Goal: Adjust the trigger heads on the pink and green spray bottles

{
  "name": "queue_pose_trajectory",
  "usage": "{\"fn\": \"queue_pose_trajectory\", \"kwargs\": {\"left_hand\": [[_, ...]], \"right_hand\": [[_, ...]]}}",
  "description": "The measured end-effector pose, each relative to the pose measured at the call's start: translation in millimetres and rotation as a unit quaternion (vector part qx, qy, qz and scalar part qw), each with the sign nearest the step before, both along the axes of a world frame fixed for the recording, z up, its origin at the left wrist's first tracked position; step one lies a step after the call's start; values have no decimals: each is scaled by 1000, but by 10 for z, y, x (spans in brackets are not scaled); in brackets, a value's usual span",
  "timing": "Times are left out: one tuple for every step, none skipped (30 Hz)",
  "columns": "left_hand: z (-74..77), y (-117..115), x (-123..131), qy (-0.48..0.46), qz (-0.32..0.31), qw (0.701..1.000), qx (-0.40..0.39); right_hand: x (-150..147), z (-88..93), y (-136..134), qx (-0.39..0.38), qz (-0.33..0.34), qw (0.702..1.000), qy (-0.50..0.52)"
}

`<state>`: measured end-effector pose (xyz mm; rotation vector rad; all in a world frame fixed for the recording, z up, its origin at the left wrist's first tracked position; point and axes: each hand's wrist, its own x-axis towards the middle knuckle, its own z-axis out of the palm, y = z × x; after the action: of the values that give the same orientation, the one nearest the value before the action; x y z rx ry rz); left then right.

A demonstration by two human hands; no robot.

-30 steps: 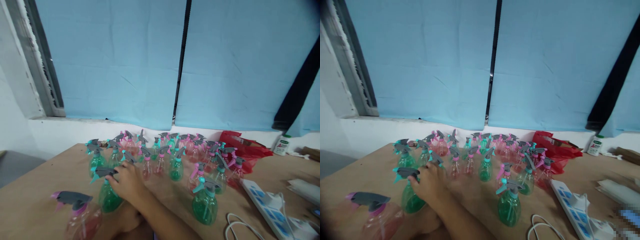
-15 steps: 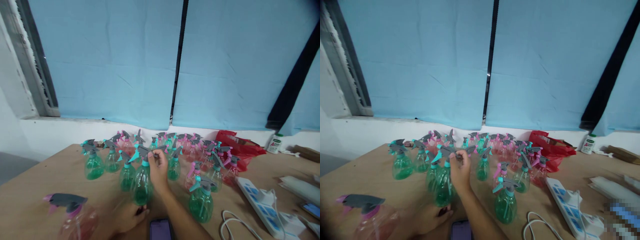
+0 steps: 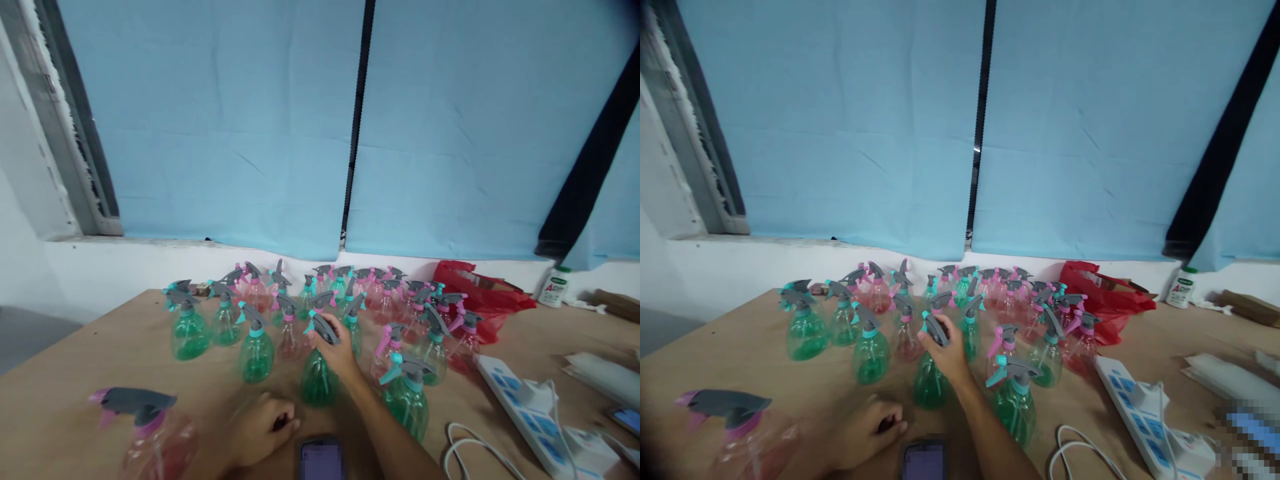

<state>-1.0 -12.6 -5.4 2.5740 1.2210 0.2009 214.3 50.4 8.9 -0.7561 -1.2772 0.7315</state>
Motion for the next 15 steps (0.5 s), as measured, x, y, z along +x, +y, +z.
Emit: {"fn": "queue_pose_trajectory", "kwargs": {"left_hand": [[6,1,-1,4,-3,1000,-2],[6,5,-3,7,-8,1000,-7],[0,11,-5,8,-13,1000,-12],[-12,18,-7,6,-16,1000,-14],[-28,24,-10,4,-16,1000,-14],[-45,29,-12,2,-16,1000,-10],[-60,32,-13,1,-15,1000,-5],[-70,31,-14,0,-14,1000,1],[-72,28,-13,-1,-13,1000,5],[-66,23,-11,-2,-11,1000,4],[-54,16,-7,-3,-10,1000,0],[-38,10,-3,-4,-8,1000,-6],[-23,5,0,-5,-7,1000,-12],[-11,3,3,-5,-7,1000,-17],[-6,4,4,-5,-8,1000,-19]], "right_hand": [[20,4,2,-7,20,1000,-6],[39,19,3,-16,49,999,-12],[57,43,3,-25,86,996,-18],[71,74,0,-33,126,991,-24],[80,107,-6,-39,165,985,-30],[86,140,-16,-46,198,978,-33],[89,169,-29,-53,224,973,-32],[89,192,-44,-60,239,969,-29],[88,209,-59,-68,244,967,-24],[86,218,-73,-74,241,968,-16],[84,221,-85,-79,234,969,-11],[82,219,-95,-84,228,970,-7],[79,213,-101,-92,224,970,-4],[75,207,-105,-101,223,970,-2],[70,202,-107,-112,224,968,0]]}}
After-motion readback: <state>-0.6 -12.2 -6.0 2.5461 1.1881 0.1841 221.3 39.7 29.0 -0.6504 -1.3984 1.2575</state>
